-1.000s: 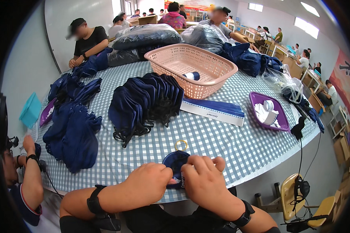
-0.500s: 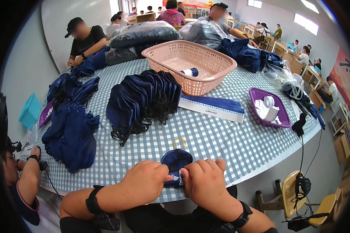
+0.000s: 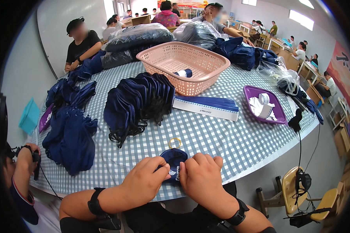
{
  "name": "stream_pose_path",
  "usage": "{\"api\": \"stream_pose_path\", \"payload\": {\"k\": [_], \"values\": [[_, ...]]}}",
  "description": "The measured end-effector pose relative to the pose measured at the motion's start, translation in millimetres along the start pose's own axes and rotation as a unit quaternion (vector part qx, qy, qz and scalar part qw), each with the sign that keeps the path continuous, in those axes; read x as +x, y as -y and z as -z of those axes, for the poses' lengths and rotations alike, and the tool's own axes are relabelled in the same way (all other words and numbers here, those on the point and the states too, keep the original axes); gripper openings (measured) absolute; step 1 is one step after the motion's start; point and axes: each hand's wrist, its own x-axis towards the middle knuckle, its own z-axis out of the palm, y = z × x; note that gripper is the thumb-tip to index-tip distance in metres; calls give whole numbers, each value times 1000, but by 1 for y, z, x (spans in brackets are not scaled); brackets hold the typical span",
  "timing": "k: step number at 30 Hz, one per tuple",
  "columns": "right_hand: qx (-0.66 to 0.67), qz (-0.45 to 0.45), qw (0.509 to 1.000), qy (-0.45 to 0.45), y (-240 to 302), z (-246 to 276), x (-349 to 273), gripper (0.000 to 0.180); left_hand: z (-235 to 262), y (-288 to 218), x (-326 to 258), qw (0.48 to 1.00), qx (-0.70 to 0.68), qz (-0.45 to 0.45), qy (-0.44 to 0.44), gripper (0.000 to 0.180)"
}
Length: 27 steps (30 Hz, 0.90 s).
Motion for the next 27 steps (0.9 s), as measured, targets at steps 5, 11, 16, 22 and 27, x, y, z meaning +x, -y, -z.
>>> {"api": "stream_pose_path", "payload": {"k": [5,11,16,22,27], "values": [[2,-11,1000,-3,-2,0,2,22,8,-6,0,1000,-1,-24,3,38],[-29,-20,999,2,-6,3,6,28,-2,-4,4,999,35,-22,17,34],[-66,-16,996,50,-7,5,5,23,-3,-2,5,999,27,-18,23,24],[-59,160,982,-79,-11,3,-2,20,-6,2,7,1000,10,-27,4,19],[-56,131,989,-45,-5,11,-6,24,-7,2,9,1000,0,-22,1,13]]}}
